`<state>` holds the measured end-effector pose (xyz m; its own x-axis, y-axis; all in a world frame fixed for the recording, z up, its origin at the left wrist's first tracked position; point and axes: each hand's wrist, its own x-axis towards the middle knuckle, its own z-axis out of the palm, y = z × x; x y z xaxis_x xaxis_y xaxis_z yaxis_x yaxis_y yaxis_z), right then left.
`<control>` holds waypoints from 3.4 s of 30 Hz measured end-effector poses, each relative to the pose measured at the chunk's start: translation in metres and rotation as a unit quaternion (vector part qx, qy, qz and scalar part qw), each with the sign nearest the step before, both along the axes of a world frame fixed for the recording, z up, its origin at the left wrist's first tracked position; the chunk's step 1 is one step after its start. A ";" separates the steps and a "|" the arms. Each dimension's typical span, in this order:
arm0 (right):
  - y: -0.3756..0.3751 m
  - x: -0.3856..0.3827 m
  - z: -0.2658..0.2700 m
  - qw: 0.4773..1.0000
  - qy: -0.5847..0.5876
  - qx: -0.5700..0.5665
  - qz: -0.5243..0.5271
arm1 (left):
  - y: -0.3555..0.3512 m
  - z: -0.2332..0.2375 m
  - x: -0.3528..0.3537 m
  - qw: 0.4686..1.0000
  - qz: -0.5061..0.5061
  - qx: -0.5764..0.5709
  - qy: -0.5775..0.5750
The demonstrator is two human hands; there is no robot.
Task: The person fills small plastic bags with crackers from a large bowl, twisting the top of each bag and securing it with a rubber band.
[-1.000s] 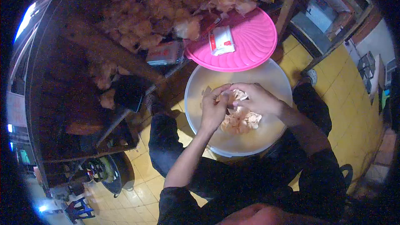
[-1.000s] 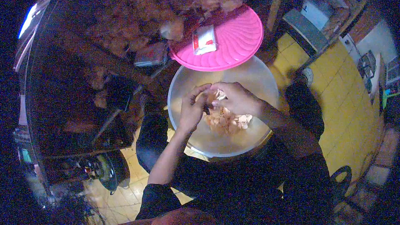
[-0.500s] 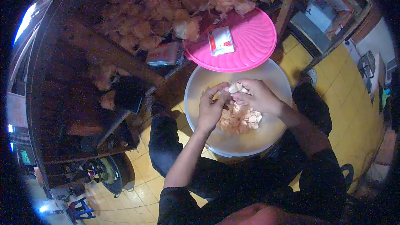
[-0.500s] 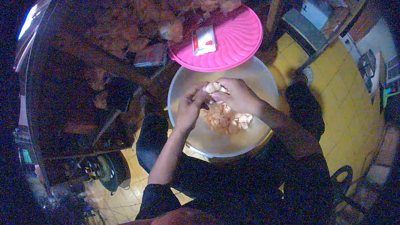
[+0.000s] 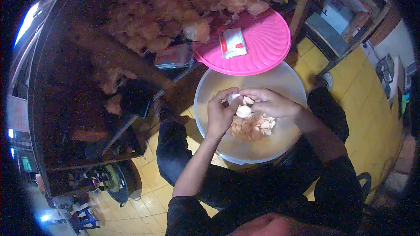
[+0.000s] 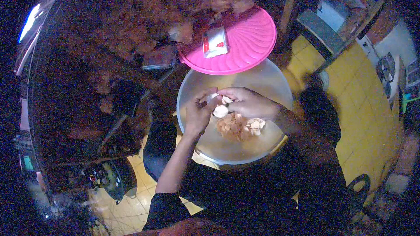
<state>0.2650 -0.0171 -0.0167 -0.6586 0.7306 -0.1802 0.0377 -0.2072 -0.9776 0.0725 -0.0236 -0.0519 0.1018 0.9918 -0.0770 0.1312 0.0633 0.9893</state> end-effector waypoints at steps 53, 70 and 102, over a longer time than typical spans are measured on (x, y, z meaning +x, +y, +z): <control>-0.005 -0.083 -0.199 0.775 -0.408 0.029 0.481 | 0.018 0.042 -0.131 0.951 0.073 0.068 0.293; 0.025 -0.005 -0.028 0.971 -0.134 0.194 0.045 | 0.007 0.044 -0.064 0.970 -0.088 0.072 0.213; 0.007 -0.019 -0.017 0.979 0.064 0.144 -0.131 | -0.004 0.031 -0.009 0.980 -0.123 0.145 0.066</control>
<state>0.2461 -0.0104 -0.0339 -0.4447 0.8862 0.1303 -0.1058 0.0925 -0.9901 0.0633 -0.0279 -0.0208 0.3481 0.9209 0.1756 0.2353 -0.2672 0.9345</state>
